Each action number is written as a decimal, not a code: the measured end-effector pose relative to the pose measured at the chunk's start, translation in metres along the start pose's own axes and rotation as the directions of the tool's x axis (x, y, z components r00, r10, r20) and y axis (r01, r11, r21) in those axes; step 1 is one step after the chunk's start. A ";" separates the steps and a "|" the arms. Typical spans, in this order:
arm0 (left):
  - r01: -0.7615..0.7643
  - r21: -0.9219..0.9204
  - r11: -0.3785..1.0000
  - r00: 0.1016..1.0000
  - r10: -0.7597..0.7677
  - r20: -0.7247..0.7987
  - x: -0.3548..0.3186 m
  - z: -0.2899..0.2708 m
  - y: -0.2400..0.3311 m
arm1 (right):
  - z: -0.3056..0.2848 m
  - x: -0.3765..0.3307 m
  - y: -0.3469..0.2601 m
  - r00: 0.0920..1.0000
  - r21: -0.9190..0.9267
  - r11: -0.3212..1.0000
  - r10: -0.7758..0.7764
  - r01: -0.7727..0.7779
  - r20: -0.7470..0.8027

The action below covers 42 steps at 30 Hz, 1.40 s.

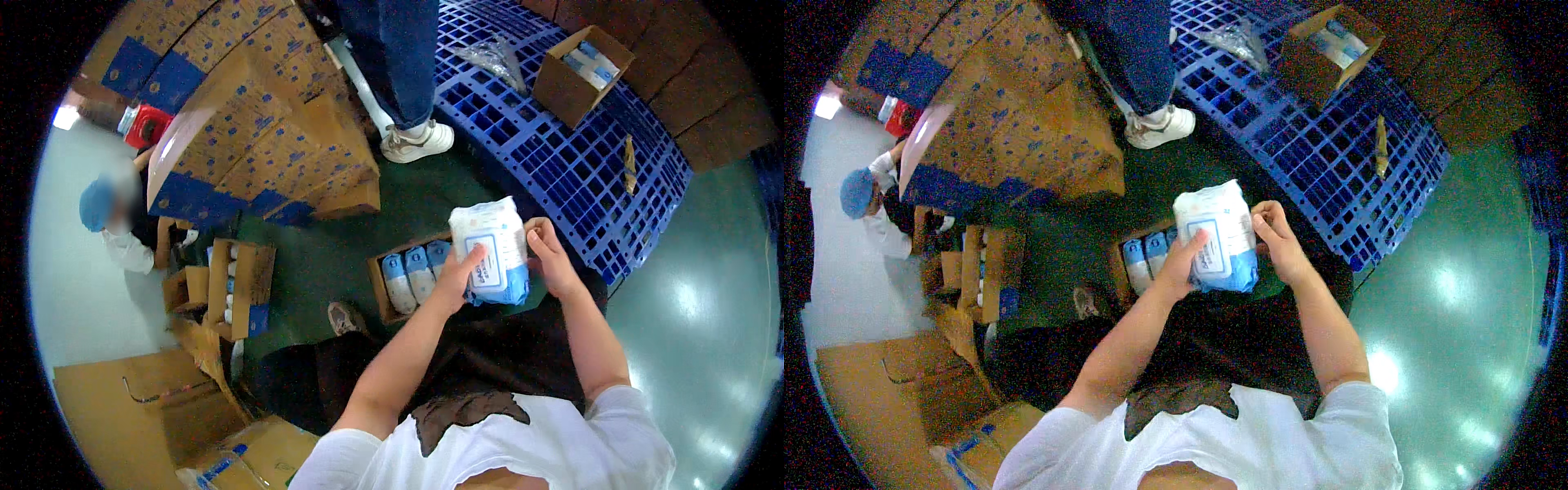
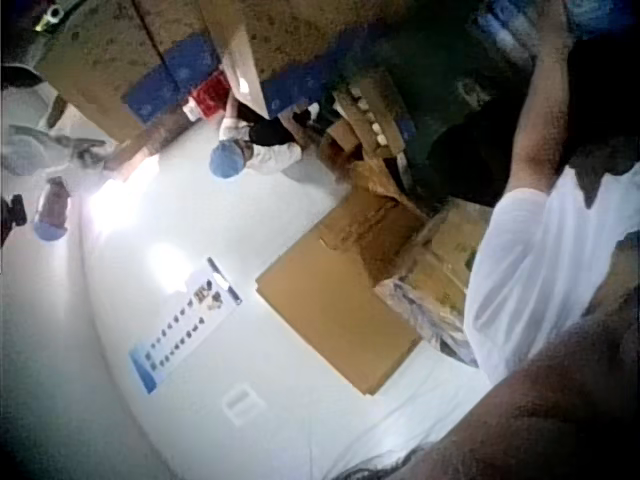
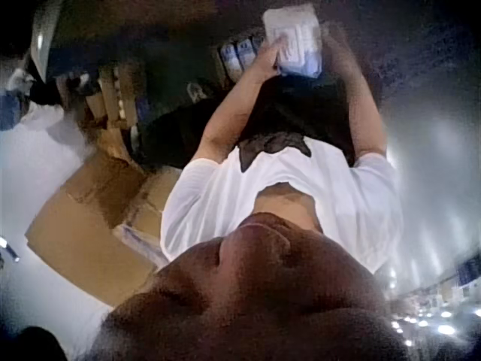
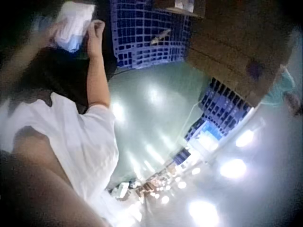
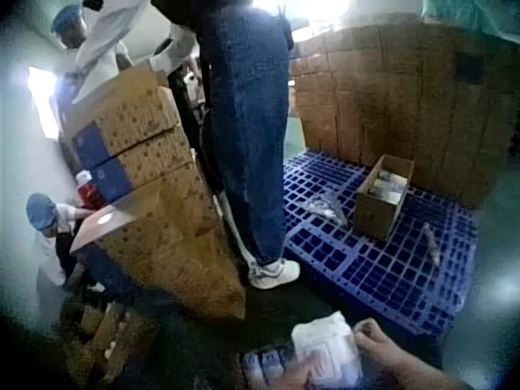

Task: The person packs individual packs of wet wipes into cardboard boxes by hand.

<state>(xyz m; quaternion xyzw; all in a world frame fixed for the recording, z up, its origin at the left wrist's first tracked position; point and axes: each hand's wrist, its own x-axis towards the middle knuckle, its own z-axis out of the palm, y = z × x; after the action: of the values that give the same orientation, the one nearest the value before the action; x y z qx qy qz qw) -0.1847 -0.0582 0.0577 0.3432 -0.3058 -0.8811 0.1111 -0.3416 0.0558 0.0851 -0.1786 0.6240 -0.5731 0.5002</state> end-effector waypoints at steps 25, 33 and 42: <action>-0.404 0.644 0.649 0.846 0.533 -0.006 0.052 0.097 0.011 | 0.007 0.009 -0.017 0.781 -0.026 0.977 -0.186 0.212 -0.596; 0.047 0.446 0.894 0.989 -0.104 0.103 0.071 0.083 0.054 | -0.038 0.025 -0.045 0.977 0.594 0.789 0.212 -0.159 -0.020; -0.868 0.314 -0.385 0.336 0.010 0.942 0.004 0.018 0.079 | 0.011 0.022 -0.003 0.762 0.108 0.817 0.470 -0.567 0.446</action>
<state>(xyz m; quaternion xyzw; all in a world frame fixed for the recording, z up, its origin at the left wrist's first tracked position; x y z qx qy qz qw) -0.2007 -0.1136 0.1146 -0.1942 -0.9375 -0.2492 0.1457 -0.3437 0.0315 0.0801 -0.0499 0.4607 -0.4320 0.7737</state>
